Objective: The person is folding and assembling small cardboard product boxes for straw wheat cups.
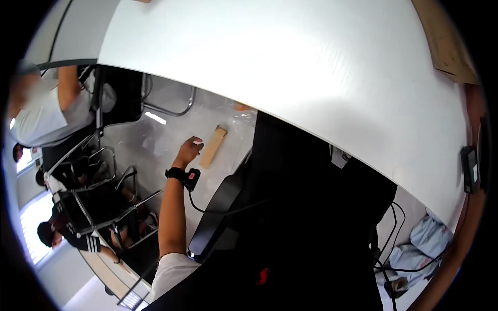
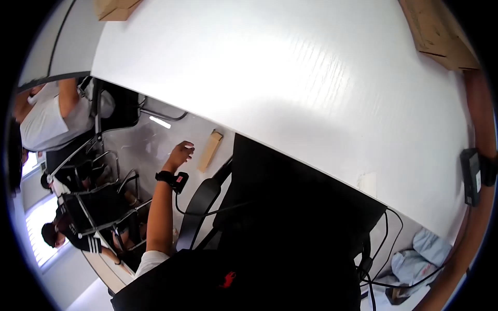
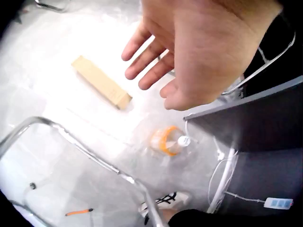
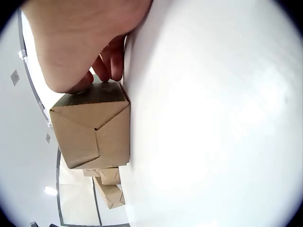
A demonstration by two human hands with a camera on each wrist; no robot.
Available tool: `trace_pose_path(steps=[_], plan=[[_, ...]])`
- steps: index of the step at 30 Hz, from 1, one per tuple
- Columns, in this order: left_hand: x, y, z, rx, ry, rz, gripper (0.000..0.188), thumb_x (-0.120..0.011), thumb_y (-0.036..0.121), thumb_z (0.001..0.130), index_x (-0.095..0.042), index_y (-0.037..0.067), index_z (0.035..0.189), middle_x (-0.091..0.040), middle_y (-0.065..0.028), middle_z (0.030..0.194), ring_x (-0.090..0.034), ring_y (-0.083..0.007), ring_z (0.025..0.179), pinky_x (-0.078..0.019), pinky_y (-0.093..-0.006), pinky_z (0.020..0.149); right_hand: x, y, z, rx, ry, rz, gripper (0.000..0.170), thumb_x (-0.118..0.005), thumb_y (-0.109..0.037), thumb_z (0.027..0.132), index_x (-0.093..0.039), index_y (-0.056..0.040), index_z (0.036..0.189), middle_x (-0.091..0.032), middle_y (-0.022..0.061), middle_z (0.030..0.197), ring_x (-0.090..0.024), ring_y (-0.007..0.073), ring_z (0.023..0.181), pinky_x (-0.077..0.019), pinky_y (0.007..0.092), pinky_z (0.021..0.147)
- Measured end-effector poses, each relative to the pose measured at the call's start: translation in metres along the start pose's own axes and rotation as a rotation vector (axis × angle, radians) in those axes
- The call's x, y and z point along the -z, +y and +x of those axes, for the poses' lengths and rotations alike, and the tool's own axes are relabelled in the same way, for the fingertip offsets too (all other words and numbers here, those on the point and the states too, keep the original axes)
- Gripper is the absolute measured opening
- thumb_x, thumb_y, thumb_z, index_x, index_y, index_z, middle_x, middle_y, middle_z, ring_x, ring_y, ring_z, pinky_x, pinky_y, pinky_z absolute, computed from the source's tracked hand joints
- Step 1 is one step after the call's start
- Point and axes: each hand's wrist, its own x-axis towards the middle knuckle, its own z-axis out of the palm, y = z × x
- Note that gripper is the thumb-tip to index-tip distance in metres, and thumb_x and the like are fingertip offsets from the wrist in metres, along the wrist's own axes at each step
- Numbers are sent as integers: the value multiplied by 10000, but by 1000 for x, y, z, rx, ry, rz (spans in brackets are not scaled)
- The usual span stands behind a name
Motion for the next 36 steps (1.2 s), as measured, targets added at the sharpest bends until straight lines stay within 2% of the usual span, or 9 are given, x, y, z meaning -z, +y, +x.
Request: trace_pose_path(steps=[5,8,11,18,19,22,30,33,36], plan=[[-50,16,9,-130,-225,-112,188,-673,132,925,-702,9,1064,-702,-66,854,-671,-152,737,-570,-310,662,-3,19,12,93,-83,79,290,-553,-125,1029,-546,62,1250,-641,158,1176,-659,248,1024,-592,355,832],[-8,67,-17,-523,143,-92,91,-673,48,917,-689,14,1000,-607,11,797,-535,-77,678,-443,-247,611,-8,21,9,-5,-25,-36,410,-587,-220,1021,-521,16,1350,-605,148,1288,-604,263,1166,-523,389,986],[77,167,-116,-410,-215,-508,161,-706,158,944,-594,57,887,-513,45,745,-444,-35,648,-345,-218,571,1,43,-1,-67,80,-162,517,-520,-351,1072,-501,-74,1509,-576,90,1466,-543,202,1361,-447,337,1133],[102,338,-241,-1019,-365,-125,219,-785,109,751,-640,-17,856,-576,-40,646,-509,-120,529,-380,-250,534,-26,29,6,-16,-108,96,452,-588,-246,1019,-558,-9,1404,-639,80,1325,-596,196,1249,-445,336,1098],[91,367,-250,-1131,-306,-67,221,-779,121,769,-649,-21,878,-588,-40,641,-536,-128,545,-392,-253,535,-38,-15,18,-198,-150,111,334,-559,-30,993,-582,14,1323,-618,207,1295,-632,224,1120,-547,319,893],[50,456,-281,-823,-222,9,280,-730,134,918,-623,-44,1107,-678,-97,954,-606,-108,646,-491,-224,589,-35,-13,4,-167,-55,146,229,-545,-50,1013,-620,55,1201,-707,145,1068,-648,181,910,-537,294,842],[-38,605,-161,-1324,-30,67,449,-529,395,1069,-574,52,1354,-587,-65,1345,-532,-176,1282,-413,-354,1099,-18,1,0,-247,116,337,283,-576,-168,1028,-663,93,1097,-693,141,917,-667,191,860,-547,313,812],[-76,621,-163,-1025,-358,-577,550,-601,185,1037,-394,-18,1504,-536,-175,1423,-580,-229,1259,-521,-347,1020,-20,-3,-3,-179,25,297,465,-596,-192,1009,-456,86,1355,-571,190,1220,-615,261,1088,-517,374,948],[-80,618,-163,-1304,-420,-587,560,-500,286,1078,-340,-44,1501,-536,-191,1398,-529,-224,1299,-442,-339,1090,-19,-4,-6,-40,-10,204,777,-663,-222,958,-224,8,1556,-420,209,1422,-463,344,1346,-441,459,1106]])
